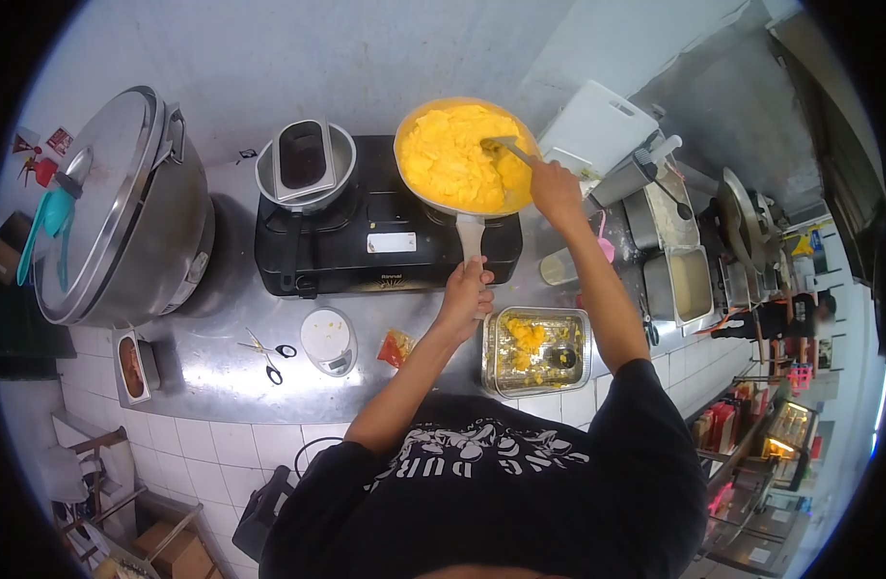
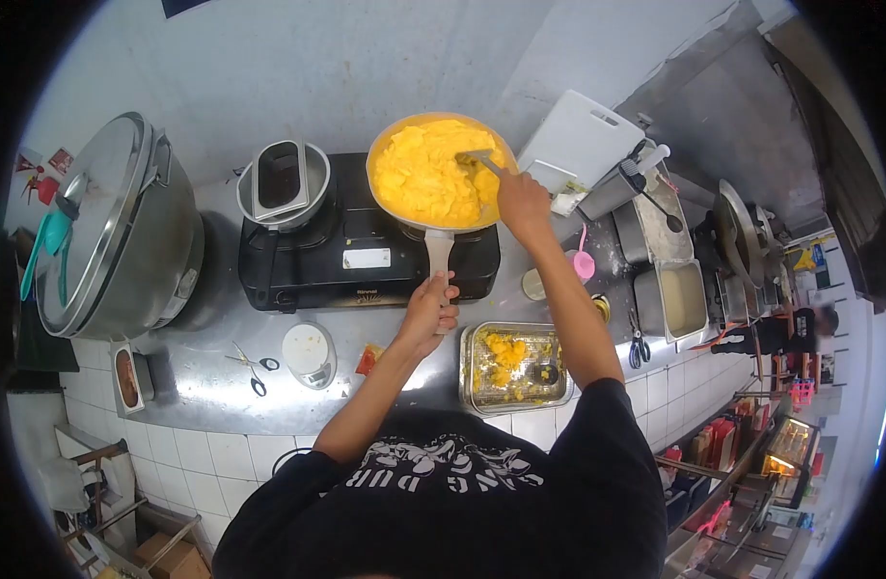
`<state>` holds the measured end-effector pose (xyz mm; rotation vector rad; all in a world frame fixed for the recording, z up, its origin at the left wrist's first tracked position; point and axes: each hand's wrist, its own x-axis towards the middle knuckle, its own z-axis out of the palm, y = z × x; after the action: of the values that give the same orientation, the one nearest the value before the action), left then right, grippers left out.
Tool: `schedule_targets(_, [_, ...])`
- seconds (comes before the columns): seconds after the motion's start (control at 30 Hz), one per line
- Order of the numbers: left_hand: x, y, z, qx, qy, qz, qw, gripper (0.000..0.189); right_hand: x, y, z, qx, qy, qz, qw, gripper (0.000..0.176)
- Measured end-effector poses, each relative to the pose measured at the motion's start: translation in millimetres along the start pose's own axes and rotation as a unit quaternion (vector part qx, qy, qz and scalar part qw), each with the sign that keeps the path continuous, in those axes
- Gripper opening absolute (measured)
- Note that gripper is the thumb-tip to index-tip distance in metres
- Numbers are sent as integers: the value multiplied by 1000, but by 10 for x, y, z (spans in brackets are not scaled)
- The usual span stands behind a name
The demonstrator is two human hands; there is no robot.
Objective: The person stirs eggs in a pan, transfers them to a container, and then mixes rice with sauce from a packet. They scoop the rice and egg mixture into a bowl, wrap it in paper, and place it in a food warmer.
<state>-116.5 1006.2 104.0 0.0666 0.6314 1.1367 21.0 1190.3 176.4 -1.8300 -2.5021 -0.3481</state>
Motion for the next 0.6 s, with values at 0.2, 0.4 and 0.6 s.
schedule_targets(0.2, [-28,-28,15,3,3,6,1000,26,424,343,-392,-42,-81,-51,995,25])
schedule_targets(0.4, [-33,-34,36,-16,10,8,1000,27,-182,335,-1448,-55,-207,-99,972,29])
schedule_targets(0.6, [-14,-5,51,-13,11,8,1000,27,-885,-563,-544,-4,-54,-105,993,30])
